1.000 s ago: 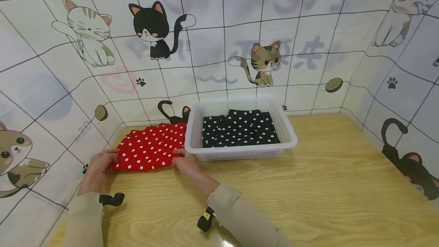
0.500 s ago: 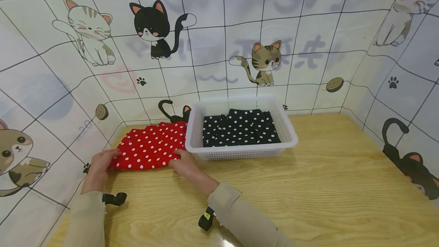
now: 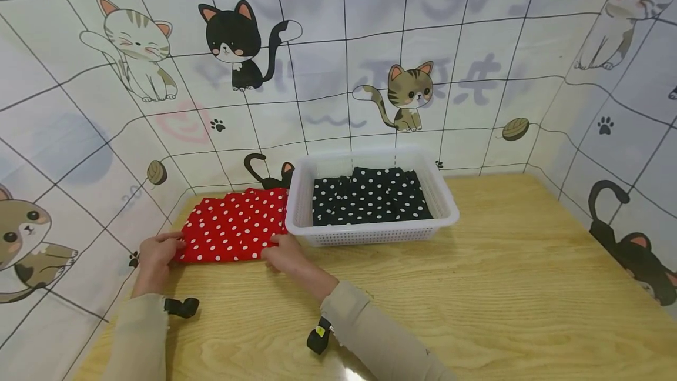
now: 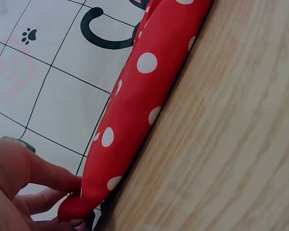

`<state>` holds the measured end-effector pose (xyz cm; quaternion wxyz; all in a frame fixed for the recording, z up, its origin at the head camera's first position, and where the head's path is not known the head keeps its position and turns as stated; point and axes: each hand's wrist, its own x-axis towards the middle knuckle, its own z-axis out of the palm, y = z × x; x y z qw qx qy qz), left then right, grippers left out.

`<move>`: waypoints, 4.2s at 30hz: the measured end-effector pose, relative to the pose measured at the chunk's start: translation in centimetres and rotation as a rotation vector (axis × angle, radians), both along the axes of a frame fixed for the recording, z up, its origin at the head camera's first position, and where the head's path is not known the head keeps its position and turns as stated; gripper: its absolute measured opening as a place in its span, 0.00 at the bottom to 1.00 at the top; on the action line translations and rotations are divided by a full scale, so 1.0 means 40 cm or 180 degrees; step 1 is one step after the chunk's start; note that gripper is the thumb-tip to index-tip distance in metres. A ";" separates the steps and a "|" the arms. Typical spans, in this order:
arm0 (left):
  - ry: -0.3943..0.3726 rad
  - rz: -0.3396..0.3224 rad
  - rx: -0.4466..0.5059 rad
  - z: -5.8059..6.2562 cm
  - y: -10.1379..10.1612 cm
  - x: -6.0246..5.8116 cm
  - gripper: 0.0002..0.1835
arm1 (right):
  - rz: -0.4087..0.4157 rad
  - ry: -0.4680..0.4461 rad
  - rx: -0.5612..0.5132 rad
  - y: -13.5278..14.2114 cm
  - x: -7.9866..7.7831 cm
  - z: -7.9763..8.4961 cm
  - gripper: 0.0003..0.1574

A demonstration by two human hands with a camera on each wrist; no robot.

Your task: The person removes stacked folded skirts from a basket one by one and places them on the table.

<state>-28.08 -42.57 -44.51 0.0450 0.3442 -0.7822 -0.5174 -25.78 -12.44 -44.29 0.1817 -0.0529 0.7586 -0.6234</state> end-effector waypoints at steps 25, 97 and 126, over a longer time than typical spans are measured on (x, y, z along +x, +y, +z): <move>0.0339 0.0213 -0.0037 0.085 0.050 0.012 0.29 | 0.0595 0.0847 0.0047 0.012 0.068 0.128 0.27; -0.0077 -0.2532 -0.0341 0.151 0.731 -0.127 0.43 | -0.0202 0.0149 0.0806 0.701 -0.184 0.173 0.39; 0.0222 -0.2339 0.0374 0.154 0.730 -0.144 0.32 | -0.0062 0.0594 0.1205 0.686 -0.189 0.164 0.31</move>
